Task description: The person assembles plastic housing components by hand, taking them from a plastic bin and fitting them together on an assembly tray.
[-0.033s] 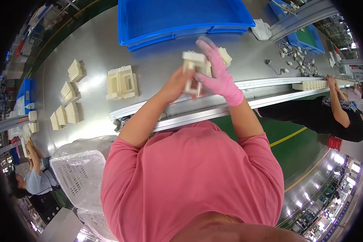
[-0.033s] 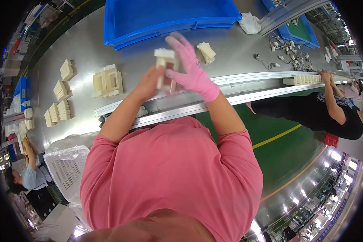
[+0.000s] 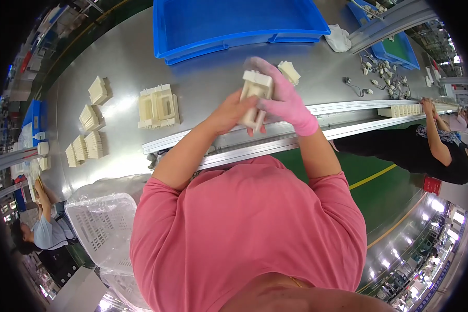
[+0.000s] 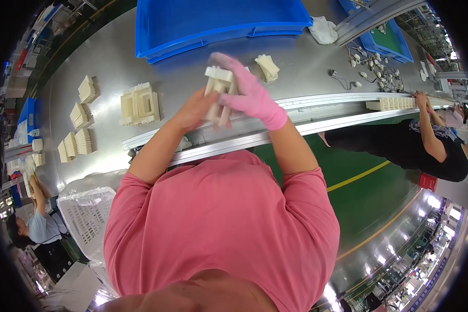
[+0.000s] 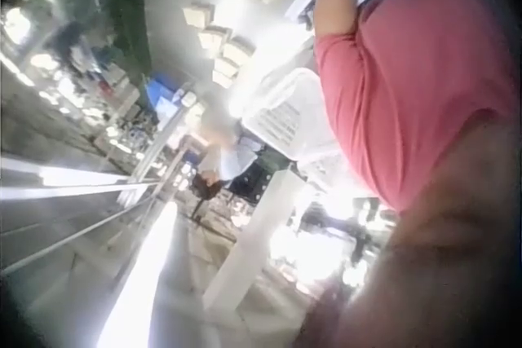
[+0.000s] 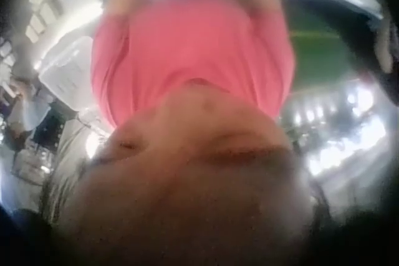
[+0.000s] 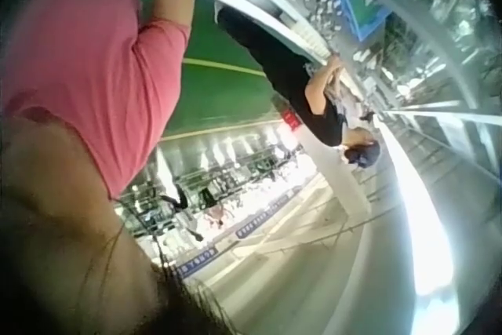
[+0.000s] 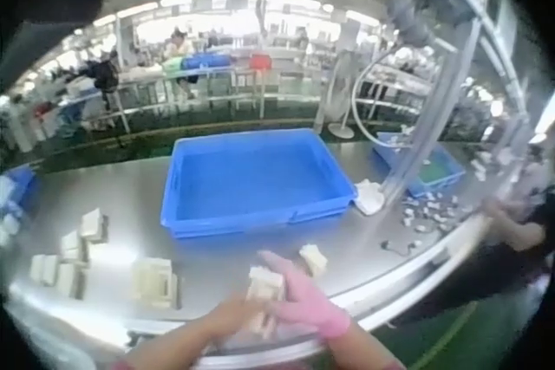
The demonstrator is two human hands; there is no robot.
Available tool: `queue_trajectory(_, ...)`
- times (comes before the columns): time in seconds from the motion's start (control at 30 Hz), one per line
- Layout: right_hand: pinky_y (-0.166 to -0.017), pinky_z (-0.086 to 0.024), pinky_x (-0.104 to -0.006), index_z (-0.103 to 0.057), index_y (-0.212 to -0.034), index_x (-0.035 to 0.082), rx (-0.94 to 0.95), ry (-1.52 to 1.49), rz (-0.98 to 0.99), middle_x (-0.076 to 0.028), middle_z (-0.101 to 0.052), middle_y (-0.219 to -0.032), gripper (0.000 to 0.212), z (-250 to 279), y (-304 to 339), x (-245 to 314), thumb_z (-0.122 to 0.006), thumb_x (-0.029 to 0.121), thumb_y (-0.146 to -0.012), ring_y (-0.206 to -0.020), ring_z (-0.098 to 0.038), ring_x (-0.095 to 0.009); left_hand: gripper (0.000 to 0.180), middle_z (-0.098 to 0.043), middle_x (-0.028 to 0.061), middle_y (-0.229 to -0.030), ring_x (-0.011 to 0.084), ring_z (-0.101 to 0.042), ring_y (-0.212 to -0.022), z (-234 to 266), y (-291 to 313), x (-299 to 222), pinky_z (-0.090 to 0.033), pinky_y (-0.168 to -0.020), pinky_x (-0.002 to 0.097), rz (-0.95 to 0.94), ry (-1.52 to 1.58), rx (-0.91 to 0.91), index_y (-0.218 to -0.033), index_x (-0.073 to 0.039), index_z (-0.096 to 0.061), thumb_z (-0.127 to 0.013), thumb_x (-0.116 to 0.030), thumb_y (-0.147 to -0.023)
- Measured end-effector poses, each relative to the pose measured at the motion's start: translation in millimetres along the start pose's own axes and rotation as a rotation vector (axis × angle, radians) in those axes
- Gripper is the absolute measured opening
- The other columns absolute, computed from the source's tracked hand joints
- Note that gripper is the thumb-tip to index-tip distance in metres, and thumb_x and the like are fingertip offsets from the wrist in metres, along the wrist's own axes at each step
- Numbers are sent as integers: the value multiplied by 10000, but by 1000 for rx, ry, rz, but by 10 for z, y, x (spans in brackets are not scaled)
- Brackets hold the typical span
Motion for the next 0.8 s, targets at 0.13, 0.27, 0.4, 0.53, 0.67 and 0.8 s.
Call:
queue_trajectory(0.13, -854, -371, -354, -421, -1213, 32, 129, 5, -249, -104, -471, -1154, 628, 157, 186, 142, -626, 217, -648, -1014, -474, -235, 358, -555, 113, -986, 172, -517, -958, 34, 13, 24, -417, -791, 297, -19, -502, 34, -1075, -7, -476, -481, -298, -866)
queue_trajectory(0.27, -803, -393, -364, -548, -1055, 67, 26, 768, -662, -127, -523, -1047, 435, 762, 653, 46, -614, 280, -682, -921, -502, -281, 361, -504, 108, -1103, 228, -473, -1047, 869, 214, -335, -391, -848, 324, -204, -1301, -413, -1117, -77, -468, -562, -225, -801)
queue_trajectory(0.4, -786, -398, -370, -565, -967, 73, -193, 1659, -888, -146, -549, -916, 337, 1252, 970, 11, -591, 287, -708, -902, -513, -289, 465, -488, 135, -1113, 296, -462, -1038, 1726, 543, -599, -349, -862, 432, 86, -1862, -746, -1080, -88, -492, -646, -190, -654)
queue_trajectory(0.53, -765, -393, -417, -533, -971, 68, -296, 1365, -466, -132, -537, -964, 360, 1240, 713, -362, -582, 310, -708, -921, -508, -286, 316, -539, 120, -1032, 277, -492, -1004, 2398, 630, -413, -365, -825, 432, 428, -1959, -649, -938, -70, -540, -614, -126, -637)
queue_trajectory(0.67, -785, -388, -433, -486, -1052, 87, -134, 1234, -566, -118, -541, -1001, 395, 1072, 114, -838, -575, 271, -714, -935, -527, -285, 197, -576, 109, -933, 245, -547, -897, 2316, 507, -567, -426, -760, 388, 198, -1592, -613, -841, -45, -551, -578, -71, -647)
queue_trajectory(0.8, -769, -418, -403, -433, -1049, 91, 39, 1372, -782, -125, -549, -989, 389, 1027, -146, -1281, -566, 260, -725, -939, -530, -320, 255, -567, 71, -903, 202, -554, -813, 1647, 464, -845, -453, -708, 322, -123, -1257, -709, -925, -70, -552, -527, -4, -680)
Point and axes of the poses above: each hand's wrist, its own y-axis away from the middle knuckle, its own z-axis out of the back of the hand, x = y × z, the point moved 4 cm from there along -y, towards the middle knuckle
